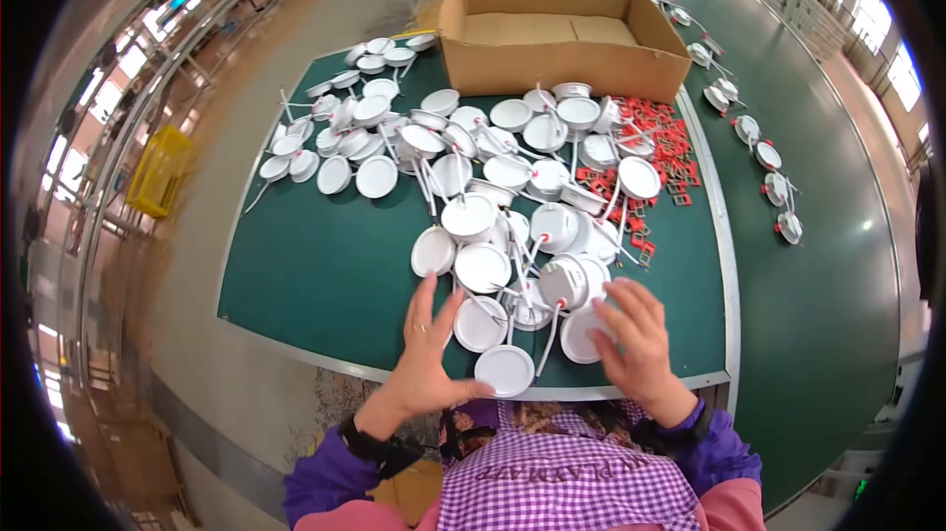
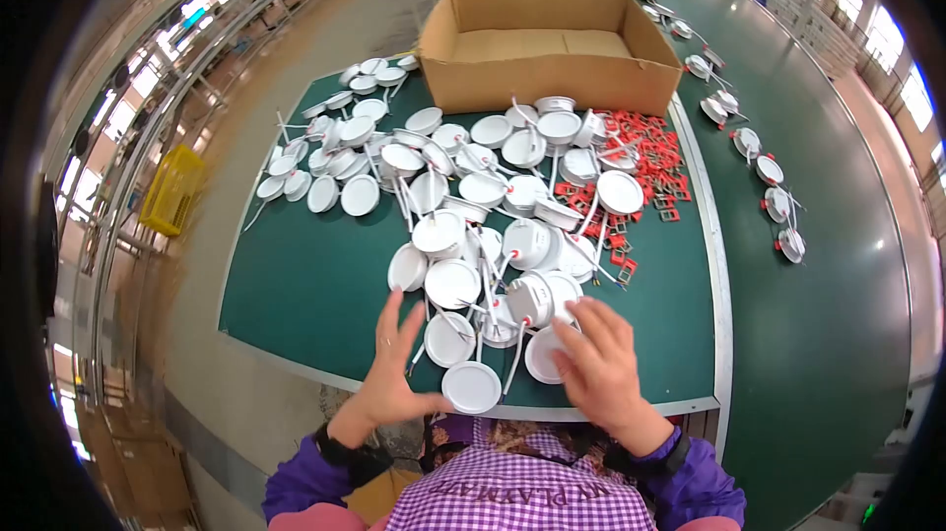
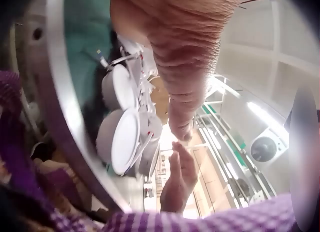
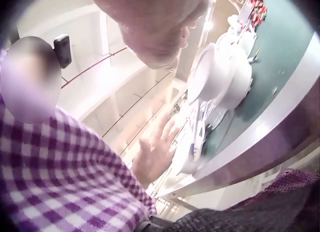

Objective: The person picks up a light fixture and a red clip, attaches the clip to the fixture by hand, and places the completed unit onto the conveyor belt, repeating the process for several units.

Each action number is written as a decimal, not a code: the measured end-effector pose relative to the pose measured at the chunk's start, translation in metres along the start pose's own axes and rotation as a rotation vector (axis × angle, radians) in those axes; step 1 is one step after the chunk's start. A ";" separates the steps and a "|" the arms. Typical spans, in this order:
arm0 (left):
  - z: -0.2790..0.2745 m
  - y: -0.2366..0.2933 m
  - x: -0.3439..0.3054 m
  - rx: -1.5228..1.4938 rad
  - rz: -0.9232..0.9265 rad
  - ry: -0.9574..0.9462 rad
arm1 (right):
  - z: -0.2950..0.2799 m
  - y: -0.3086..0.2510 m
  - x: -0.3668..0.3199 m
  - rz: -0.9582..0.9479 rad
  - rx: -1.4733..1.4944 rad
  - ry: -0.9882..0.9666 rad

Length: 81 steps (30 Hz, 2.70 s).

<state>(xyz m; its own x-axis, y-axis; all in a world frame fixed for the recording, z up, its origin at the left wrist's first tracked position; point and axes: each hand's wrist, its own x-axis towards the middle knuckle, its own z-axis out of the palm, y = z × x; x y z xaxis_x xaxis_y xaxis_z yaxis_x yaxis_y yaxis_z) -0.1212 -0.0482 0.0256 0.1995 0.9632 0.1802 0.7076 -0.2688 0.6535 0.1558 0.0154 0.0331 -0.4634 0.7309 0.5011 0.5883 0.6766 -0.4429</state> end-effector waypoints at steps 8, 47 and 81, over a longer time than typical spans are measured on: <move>0.048 0.014 -0.006 0.095 0.003 -0.150 | -0.004 0.030 -0.014 0.379 0.204 0.133; -0.259 -0.320 0.125 0.106 -0.617 0.541 | 0.196 -0.018 0.500 -0.005 -0.069 -0.595; -0.191 -0.323 0.203 -0.184 -0.201 0.159 | 0.305 0.001 0.489 -0.089 -0.126 -1.088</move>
<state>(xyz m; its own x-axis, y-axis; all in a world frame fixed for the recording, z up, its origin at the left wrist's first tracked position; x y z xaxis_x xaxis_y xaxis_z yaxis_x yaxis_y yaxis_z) -0.4391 0.2349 -0.0087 -0.0507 0.9892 0.1375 0.5846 -0.0822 0.8071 -0.2720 0.4004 0.0510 -0.8075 0.4103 -0.4237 0.5589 0.7618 -0.3275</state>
